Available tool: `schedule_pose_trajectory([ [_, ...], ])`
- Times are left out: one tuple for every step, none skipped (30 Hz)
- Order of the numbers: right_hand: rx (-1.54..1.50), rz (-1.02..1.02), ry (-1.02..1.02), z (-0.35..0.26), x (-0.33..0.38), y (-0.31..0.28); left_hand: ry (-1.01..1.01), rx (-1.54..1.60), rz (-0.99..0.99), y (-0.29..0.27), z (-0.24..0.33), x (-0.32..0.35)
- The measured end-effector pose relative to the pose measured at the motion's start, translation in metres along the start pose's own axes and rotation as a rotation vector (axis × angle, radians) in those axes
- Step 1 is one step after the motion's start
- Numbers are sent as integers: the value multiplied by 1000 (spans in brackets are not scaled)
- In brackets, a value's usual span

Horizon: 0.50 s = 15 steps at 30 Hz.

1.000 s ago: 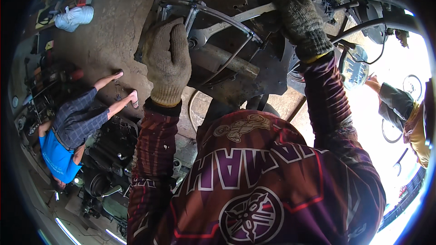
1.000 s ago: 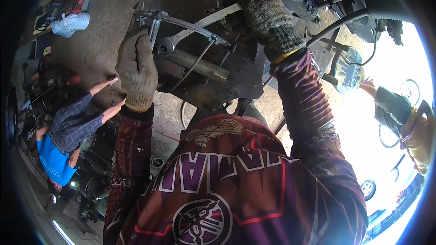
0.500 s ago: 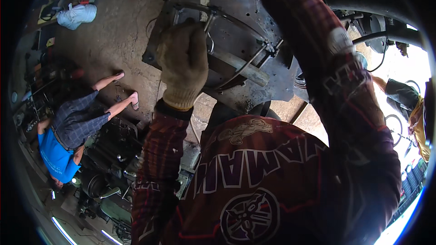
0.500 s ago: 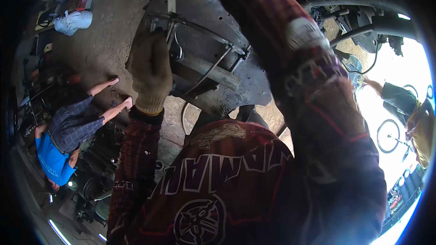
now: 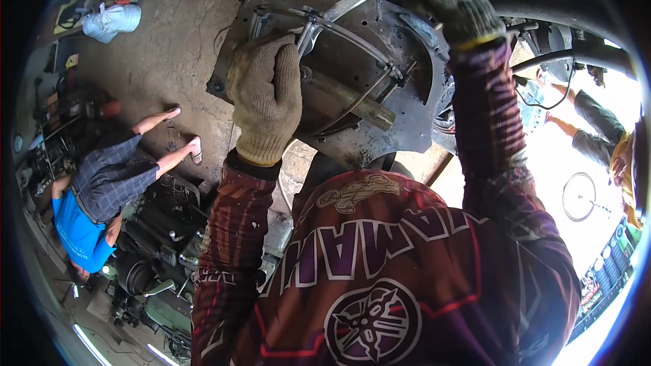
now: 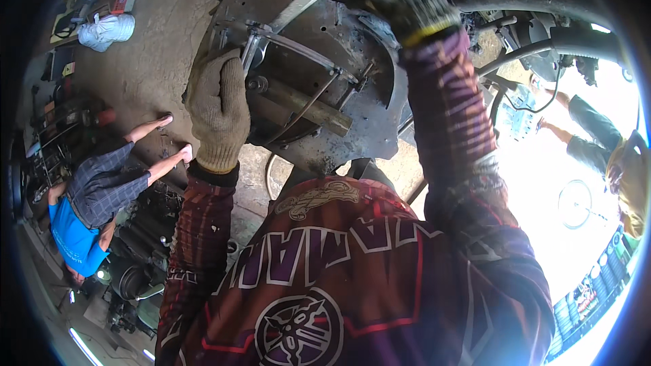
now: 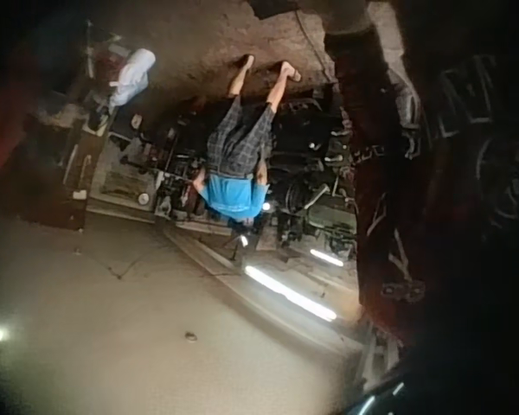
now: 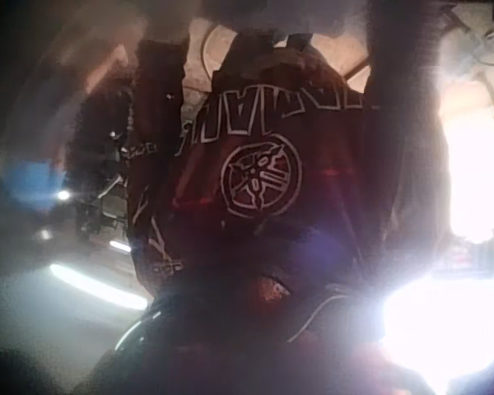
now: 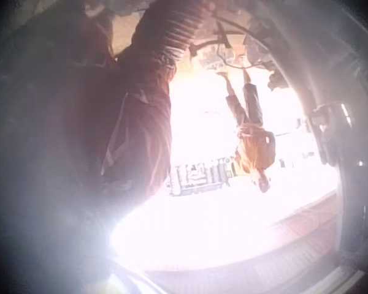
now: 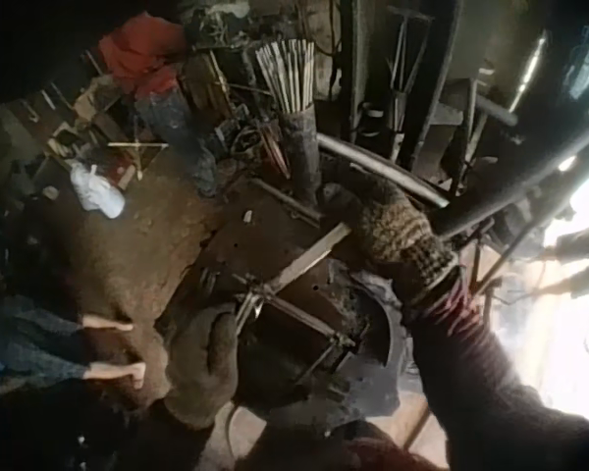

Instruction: The person welds metal rods attached to a fixture, hammers the metal assembly with a hammer, removes the locking pliers, and turns a bolt using a wrench.

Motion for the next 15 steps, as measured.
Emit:
schedule_pose_trajectory([
  [64,3,-70,2,7,-3,25,8,6,0,2,0],
  [141,6,-147,5,16,-3,26,6,-2,0,3,2],
  [287,-9,-288,4,22,-3,-62,-5,-24,1,1,2],
  [448,-15,-435,3,27,0,-151,-16,-47,2,-2,3],
  [585,-11,-562,4,35,4,-148,-17,-55,3,-2,5],
  [568,16,-552,8,42,6,-145,-16,-45,3,-3,6],
  [553,45,-543,9,45,7,-140,-13,-34,3,-5,6],
  [588,17,-480,8,48,10,-68,-62,-27,0,-4,6],
  [589,20,-478,-2,49,11,-65,-62,-29,0,-4,6],
  [179,64,-189,0,45,7,-64,-91,-30,0,-4,6],
  [-229,104,102,6,47,8,-63,-119,-32,1,-4,7],
  [-227,104,102,2,46,8,-63,-118,-31,1,-4,7],
  [-267,119,152,1,46,8,-46,-122,-25,1,-4,7],
  [-305,134,201,1,46,9,-30,-127,-19,1,-3,6],
  [-304,132,200,10,49,8,-32,-125,-17,1,-4,6],
])
Point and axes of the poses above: each hand's wrist, its own x-axis away from the middle knuckle, its own y-axis out of the palm, z = x × y, the point moved 5 cm from there along -x, towards the middle knuckle, and after that the axes turned 11 degrees about -y, right-handed, at the moved point
